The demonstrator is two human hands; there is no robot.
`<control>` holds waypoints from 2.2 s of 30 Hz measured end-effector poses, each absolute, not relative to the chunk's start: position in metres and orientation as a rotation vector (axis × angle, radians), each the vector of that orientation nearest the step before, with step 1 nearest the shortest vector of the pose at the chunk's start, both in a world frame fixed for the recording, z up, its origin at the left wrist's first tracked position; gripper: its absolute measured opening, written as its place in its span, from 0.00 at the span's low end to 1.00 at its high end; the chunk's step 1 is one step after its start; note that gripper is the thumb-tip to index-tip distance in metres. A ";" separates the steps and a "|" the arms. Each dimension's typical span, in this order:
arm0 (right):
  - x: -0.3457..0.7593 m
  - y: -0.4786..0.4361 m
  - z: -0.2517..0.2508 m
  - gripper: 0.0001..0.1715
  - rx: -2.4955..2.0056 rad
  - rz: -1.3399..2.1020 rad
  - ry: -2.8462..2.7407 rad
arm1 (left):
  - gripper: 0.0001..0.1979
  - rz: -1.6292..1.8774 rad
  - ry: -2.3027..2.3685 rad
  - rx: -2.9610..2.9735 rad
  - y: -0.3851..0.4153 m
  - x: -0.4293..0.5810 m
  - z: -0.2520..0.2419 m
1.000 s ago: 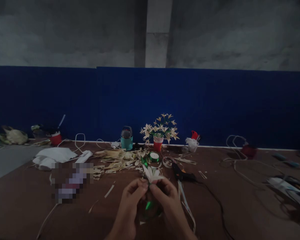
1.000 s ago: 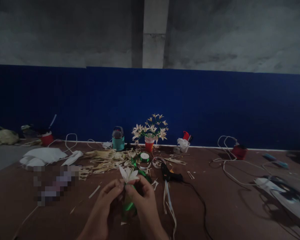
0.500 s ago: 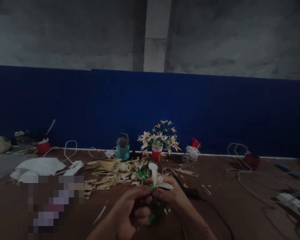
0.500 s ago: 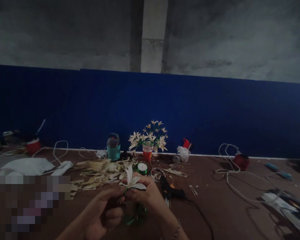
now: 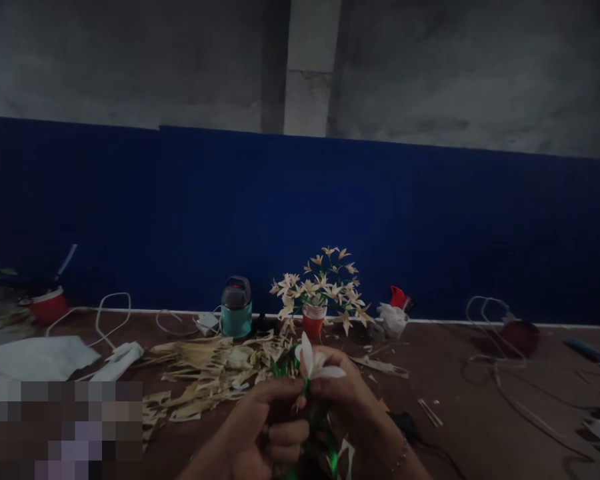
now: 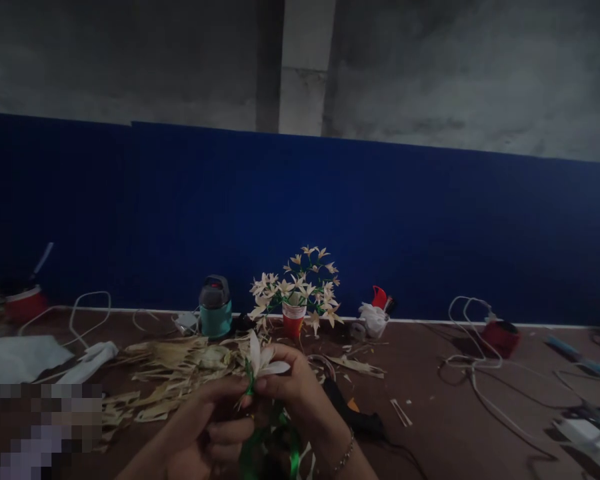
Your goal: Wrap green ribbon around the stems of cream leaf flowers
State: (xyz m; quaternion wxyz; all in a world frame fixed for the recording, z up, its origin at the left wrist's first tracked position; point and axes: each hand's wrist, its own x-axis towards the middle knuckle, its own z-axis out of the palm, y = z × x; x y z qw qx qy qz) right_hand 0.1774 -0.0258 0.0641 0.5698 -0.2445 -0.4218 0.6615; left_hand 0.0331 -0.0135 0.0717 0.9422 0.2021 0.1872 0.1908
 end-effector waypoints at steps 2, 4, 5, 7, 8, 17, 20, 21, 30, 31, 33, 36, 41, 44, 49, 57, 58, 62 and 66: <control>0.179 -0.020 0.059 0.17 -0.603 1.554 -0.984 | 0.08 0.386 0.374 0.393 -0.010 0.033 0.071; 0.181 -0.016 0.056 0.17 -0.646 1.548 -0.961 | 0.08 0.393 0.373 0.381 -0.007 0.033 0.071; 0.182 -0.015 0.055 0.16 -0.660 1.560 -0.961 | 0.08 0.394 0.373 0.375 -0.007 0.034 0.071; 0.183 -0.015 0.055 0.13 -0.658 1.608 -0.983 | 0.08 0.379 0.364 0.364 -0.006 0.034 0.072; 0.184 -0.016 0.055 0.13 -0.653 1.636 -0.995 | 0.08 0.364 0.354 0.362 -0.006 0.034 0.072; 0.189 -0.022 0.065 0.09 -0.669 1.656 -1.154 | 0.07 0.270 0.322 0.360 -0.004 0.032 0.069; 0.187 -0.021 0.068 0.11 -0.676 1.643 -1.151 | 0.08 0.280 0.319 0.370 -0.004 0.032 0.069; 0.186 -0.021 0.068 0.11 -0.675 1.634 -1.140 | 0.08 0.298 0.325 0.379 -0.004 0.032 0.069; 0.186 -0.013 0.065 0.13 -0.920 1.328 -0.948 | 0.07 0.901 0.742 0.820 -0.003 0.037 0.078; 0.186 -0.011 0.065 0.14 -0.955 1.299 -0.934 | 0.08 0.980 0.785 0.912 -0.003 0.037 0.078; 0.184 -0.010 0.067 0.15 -1.020 1.240 -0.940 | 0.09 1.112 0.866 1.121 -0.002 0.037 0.078; 0.179 -0.010 0.071 0.15 -1.096 1.152 -1.015 | 0.08 1.227 0.938 1.390 0.000 0.038 0.075; 0.173 -0.014 0.071 0.14 -1.092 1.084 -1.176 | 0.06 1.200 0.957 1.417 0.003 0.039 0.074; 0.173 -0.016 0.069 0.13 -1.117 1.038 -1.199 | 0.06 1.160 0.936 1.391 0.003 0.037 0.076; 0.175 -0.014 0.069 0.14 -1.077 1.121 -1.165 | 0.08 1.171 0.876 1.359 0.002 0.034 0.078; 0.178 -0.012 0.070 0.16 -1.013 1.218 -1.094 | 0.13 1.006 0.746 1.122 0.004 0.031 0.082; 0.178 -0.012 0.070 0.16 -1.014 1.212 -1.099 | 0.13 0.988 0.734 1.110 0.004 0.031 0.082; 0.179 -0.013 0.072 0.16 -1.029 1.205 -1.117 | 0.13 1.011 0.757 1.119 0.005 0.032 0.081; 0.178 -0.013 0.073 0.16 -1.075 1.161 -1.134 | 0.13 1.108 0.873 1.225 0.007 0.033 0.079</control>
